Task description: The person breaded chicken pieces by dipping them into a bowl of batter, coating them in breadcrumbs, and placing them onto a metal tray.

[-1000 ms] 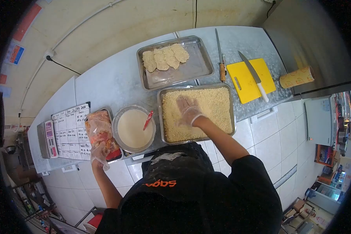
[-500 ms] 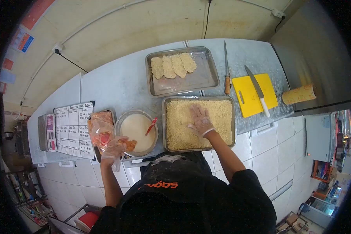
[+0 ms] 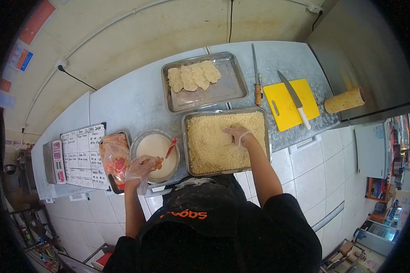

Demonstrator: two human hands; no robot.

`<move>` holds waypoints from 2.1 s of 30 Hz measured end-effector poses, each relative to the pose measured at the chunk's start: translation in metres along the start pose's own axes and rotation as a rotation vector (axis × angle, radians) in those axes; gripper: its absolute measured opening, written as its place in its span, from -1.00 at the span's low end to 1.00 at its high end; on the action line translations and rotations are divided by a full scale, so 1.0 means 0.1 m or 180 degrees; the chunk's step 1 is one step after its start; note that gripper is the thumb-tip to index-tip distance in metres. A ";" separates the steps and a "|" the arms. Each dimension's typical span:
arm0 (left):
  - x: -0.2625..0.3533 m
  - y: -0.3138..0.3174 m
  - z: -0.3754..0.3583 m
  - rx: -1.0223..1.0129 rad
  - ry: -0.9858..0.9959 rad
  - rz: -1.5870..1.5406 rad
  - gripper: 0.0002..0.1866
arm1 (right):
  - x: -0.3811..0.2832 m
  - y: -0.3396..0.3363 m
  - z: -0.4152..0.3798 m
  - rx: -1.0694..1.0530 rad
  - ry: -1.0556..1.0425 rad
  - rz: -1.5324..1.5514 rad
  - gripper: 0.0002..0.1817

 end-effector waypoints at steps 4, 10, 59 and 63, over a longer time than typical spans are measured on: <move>0.00 -0.17 -0.03 0.0505 0.0101 0.0699 -0.66 | -0.15 0.14 0.01 0.0265 0.0540 -0.1185 -0.33; -0.16 -0.33 -0.13 0.0644 0.0079 0.1499 -0.51 | -1.02 0.42 -0.62 0.1008 -0.0922 -0.2847 -0.25; 0.35 -0.42 -0.10 0.1536 0.0381 0.3421 -0.80 | -1.71 2.88 -0.37 -0.0612 -0.4269 -0.5046 -0.85; -0.06 -0.01 -0.06 0.0239 0.0471 0.3490 -0.69 | -1.28 3.08 -0.32 -0.0714 -0.3997 -0.4930 -0.88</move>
Point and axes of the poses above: each hand's wrist, its own z-axis towards the middle knuckle, its own y-axis out of the palm, x = y × z, the point moved 10 cm from there along z, towards the middle knuckle, and after that the axes turned 8 degrees about -x, right-handed, at the moved point
